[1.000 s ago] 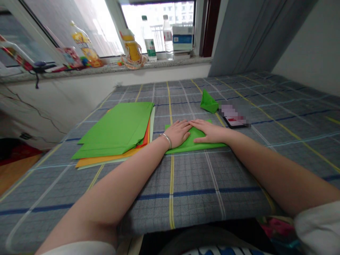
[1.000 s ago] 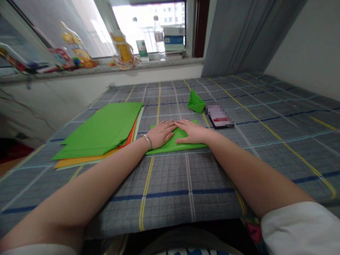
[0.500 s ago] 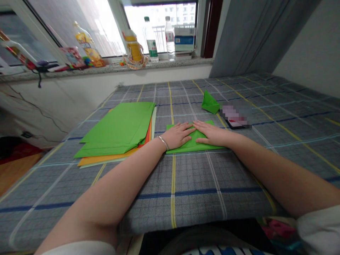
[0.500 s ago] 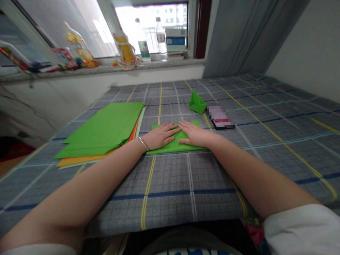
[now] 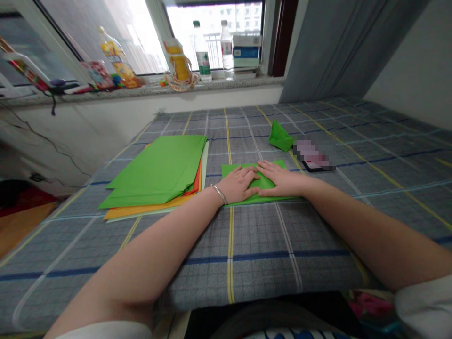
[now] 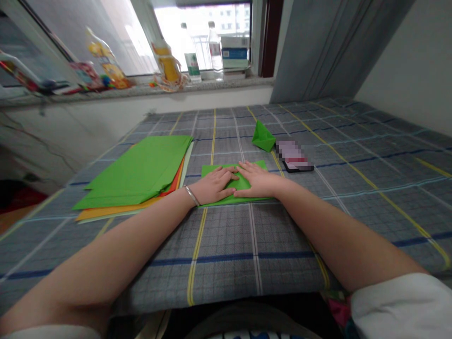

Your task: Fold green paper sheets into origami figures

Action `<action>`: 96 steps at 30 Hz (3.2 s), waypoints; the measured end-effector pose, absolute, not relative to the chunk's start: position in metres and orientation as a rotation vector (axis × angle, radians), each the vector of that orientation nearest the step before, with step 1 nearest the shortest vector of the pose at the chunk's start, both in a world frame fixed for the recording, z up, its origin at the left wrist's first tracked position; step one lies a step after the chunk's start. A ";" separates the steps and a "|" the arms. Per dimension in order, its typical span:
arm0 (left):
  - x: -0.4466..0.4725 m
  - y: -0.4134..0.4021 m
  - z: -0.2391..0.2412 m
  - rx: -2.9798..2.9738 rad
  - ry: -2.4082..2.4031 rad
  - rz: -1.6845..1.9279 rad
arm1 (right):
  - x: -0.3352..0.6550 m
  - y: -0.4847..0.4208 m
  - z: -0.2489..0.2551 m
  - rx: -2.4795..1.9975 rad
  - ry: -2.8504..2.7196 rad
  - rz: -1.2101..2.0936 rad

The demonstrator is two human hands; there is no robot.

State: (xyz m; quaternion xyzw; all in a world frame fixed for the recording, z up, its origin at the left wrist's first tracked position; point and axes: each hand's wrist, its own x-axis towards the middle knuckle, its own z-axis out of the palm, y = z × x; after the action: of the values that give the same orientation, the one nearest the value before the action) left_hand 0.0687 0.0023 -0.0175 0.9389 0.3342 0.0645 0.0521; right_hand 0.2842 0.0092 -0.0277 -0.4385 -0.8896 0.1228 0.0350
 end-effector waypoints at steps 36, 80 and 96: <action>0.027 -0.003 0.030 2.642 1.246 -0.594 | 0.328 -0.009 0.015 -1.575 -2.852 0.519; 0.068 -0.035 0.021 3.203 0.754 0.002 | 0.309 -0.015 -0.001 -1.246 -2.780 0.343; 0.070 -0.020 0.000 3.267 0.822 0.365 | 0.273 -0.041 0.020 -1.325 -2.639 0.121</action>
State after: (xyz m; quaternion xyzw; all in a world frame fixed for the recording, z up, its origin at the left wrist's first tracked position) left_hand 0.0700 -0.0202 -0.0004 0.9568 0.2409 0.1069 -0.1230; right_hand 0.2729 -0.0411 0.0205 -0.4463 -0.8891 0.0408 0.0932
